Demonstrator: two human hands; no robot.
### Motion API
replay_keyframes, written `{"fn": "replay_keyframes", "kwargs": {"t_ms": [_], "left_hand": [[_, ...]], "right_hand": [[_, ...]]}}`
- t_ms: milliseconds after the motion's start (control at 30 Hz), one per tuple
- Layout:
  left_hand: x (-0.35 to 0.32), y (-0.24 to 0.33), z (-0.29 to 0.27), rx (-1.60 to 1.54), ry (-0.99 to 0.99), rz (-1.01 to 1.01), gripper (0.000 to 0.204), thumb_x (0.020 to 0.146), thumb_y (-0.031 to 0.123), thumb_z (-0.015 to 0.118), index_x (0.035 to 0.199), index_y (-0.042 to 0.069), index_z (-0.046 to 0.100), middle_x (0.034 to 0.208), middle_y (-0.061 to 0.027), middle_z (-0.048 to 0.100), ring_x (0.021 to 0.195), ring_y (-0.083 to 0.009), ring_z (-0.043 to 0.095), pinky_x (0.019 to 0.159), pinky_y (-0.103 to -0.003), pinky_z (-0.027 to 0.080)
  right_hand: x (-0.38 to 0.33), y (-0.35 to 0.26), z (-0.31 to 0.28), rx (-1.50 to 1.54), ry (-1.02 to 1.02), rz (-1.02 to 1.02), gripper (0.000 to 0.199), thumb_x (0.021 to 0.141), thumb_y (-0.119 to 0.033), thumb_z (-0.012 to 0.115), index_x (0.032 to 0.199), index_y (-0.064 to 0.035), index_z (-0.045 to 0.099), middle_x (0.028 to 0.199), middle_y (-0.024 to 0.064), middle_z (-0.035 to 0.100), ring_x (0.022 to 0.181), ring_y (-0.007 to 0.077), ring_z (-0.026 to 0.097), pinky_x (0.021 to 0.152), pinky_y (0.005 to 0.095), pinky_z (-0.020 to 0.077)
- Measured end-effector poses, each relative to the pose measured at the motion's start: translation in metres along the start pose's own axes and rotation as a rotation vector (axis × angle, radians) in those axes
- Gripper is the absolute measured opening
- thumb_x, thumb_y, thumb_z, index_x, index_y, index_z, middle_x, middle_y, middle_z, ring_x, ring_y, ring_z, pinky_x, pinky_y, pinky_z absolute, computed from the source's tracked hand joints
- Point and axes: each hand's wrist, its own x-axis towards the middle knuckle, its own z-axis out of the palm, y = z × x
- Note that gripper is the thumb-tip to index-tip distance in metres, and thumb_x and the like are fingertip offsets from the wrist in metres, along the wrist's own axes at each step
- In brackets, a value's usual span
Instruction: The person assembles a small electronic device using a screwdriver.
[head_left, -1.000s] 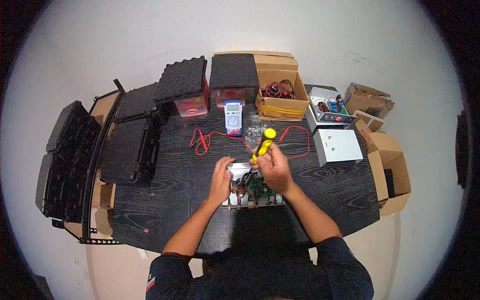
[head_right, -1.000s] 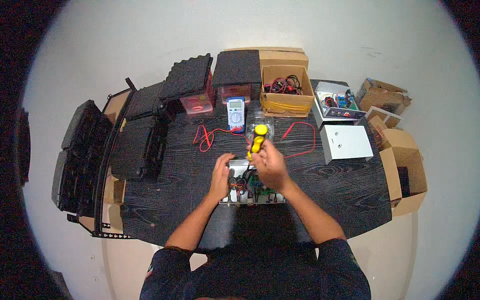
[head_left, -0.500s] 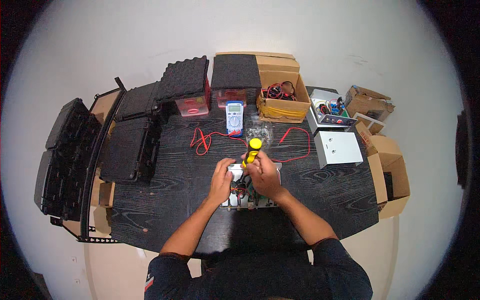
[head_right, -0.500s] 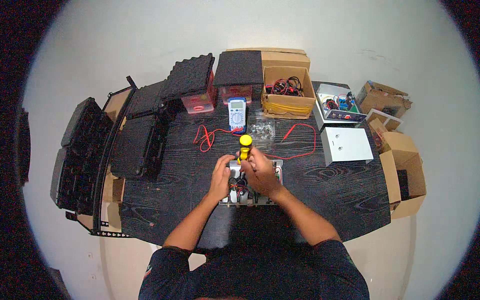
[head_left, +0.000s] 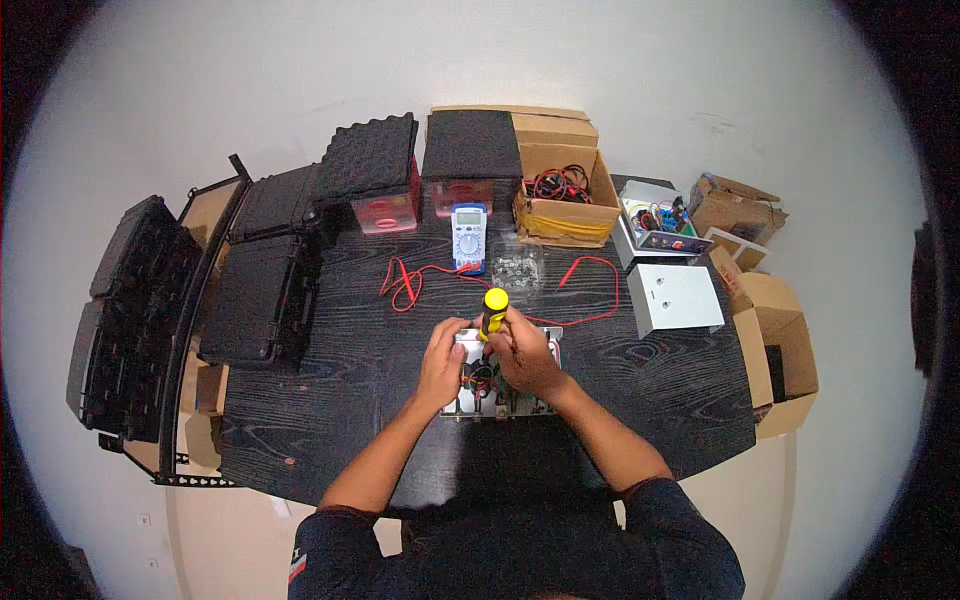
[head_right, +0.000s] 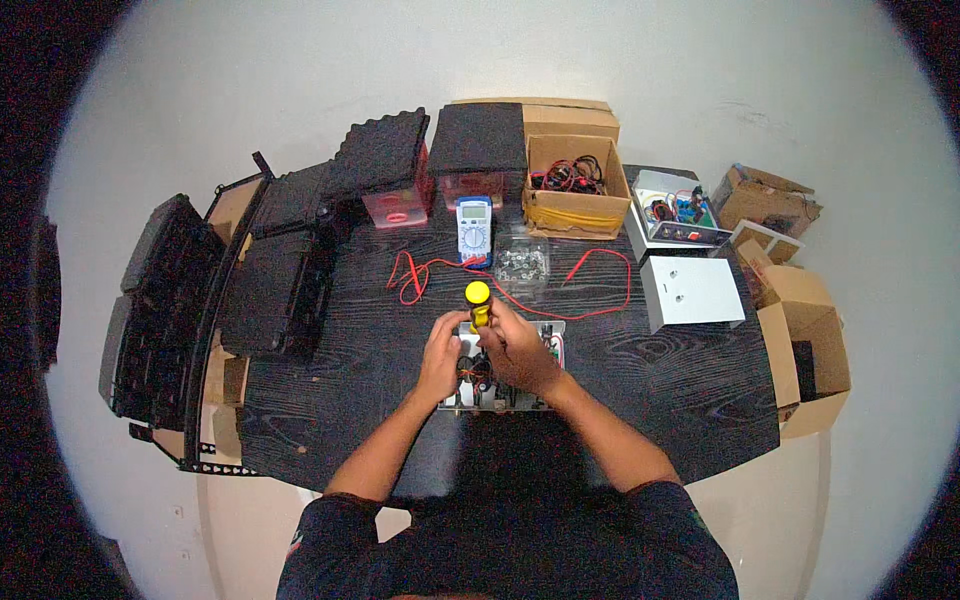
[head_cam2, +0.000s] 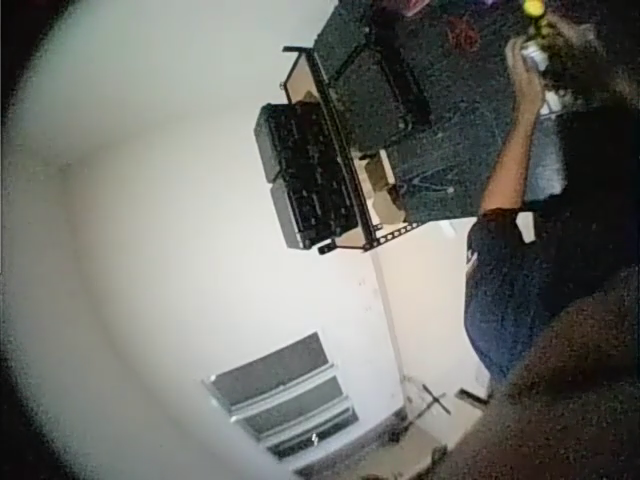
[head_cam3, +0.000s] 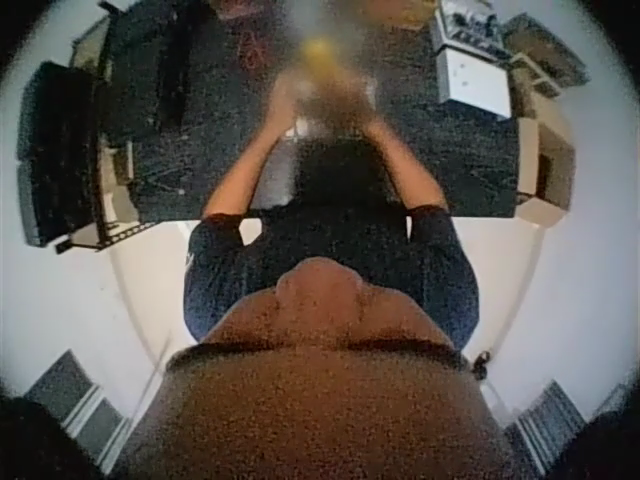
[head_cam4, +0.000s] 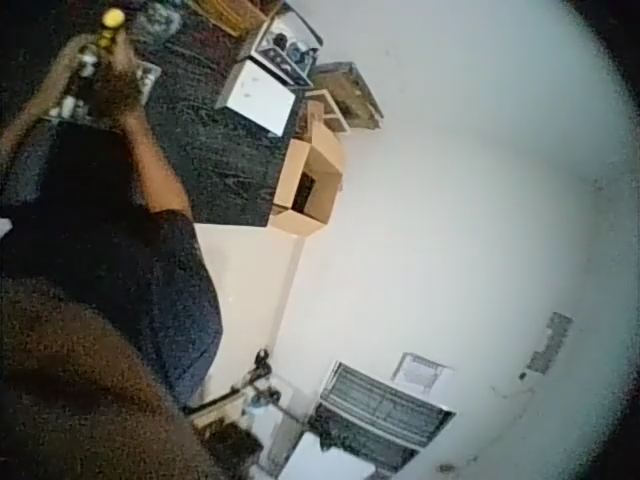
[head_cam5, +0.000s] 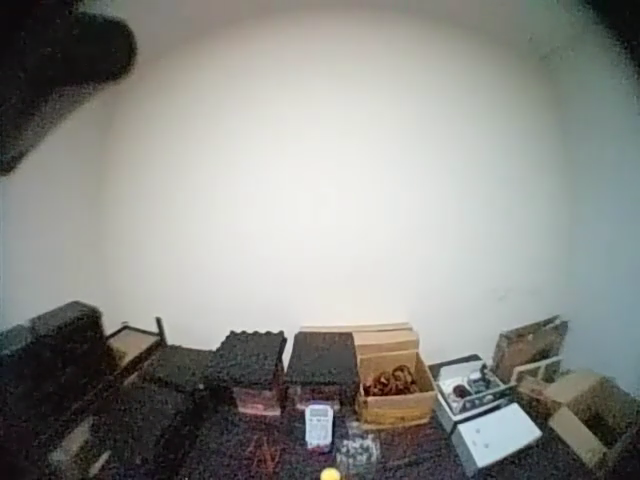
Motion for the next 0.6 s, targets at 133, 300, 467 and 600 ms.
{"fn": "replay_keyframes", "kwargs": {"t_ms": [133, 300, 467, 600], "left_hand": [[-0.001, -0.002, 0.001, -0.027, 0.000, 0.006, 0.042, 0.103, 0.027, 0.044, 0.133, 0.000, 0.054, 0.136, -0.0229, 0.052, 0.128, -0.0399, 0.051, 0.110, -0.044, 0.038], [0.000, 0.000, 0.002, -0.031, 0.002, 0.006, 0.042, 0.102, 0.026, 0.045, 0.134, 0.000, 0.054, 0.136, -0.0227, 0.052, 0.129, -0.0396, 0.051, 0.110, -0.044, 0.038], [-0.001, 0.002, 0.000, -0.010, 0.008, 0.011, 0.041, 0.103, 0.025, 0.045, 0.134, 0.001, 0.054, 0.137, -0.0222, 0.052, 0.129, -0.0392, 0.050, 0.110, -0.044, 0.038], [-0.001, -0.001, 0.001, -0.027, 0.015, 0.020, 0.041, 0.102, 0.024, 0.046, 0.135, 0.001, 0.054, 0.137, -0.0222, 0.051, 0.130, -0.0390, 0.050, 0.111, -0.044, 0.038]], "right_hand": [[-0.001, -0.002, -0.002, -0.006, -0.030, -0.011, 0.040, 0.104, -0.016, 0.052, 0.138, 0.0040, 0.043, 0.101, 0.0156, 0.067, 0.083, 0.0199, 0.071, 0.073, 0.0323, 0.0567], [-0.001, 0.010, 0.008, 0.080, 0.086, -0.046, 0.040, 0.100, -0.016, 0.062, 0.133, 0.0028, 0.048, 0.101, 0.0145, 0.066, 0.076, 0.0201, 0.069, 0.069, 0.0332, 0.0560], [0.007, -0.009, -0.009, -0.316, 0.007, -0.233, 0.028, 0.093, -0.007, 0.068, 0.119, 0.0005, 0.064, 0.100, 0.0088, 0.065, 0.093, 0.0119, 0.063, 0.076, 0.0274, 0.0522], [0.011, -0.024, -0.018, -0.061, -0.135, 0.166, 0.031, 0.093, -0.012, 0.071, 0.120, 0.0009, 0.062, 0.101, 0.0091, 0.065, 0.096, 0.0111, 0.063, 0.077, 0.0288, 0.0525]]}}
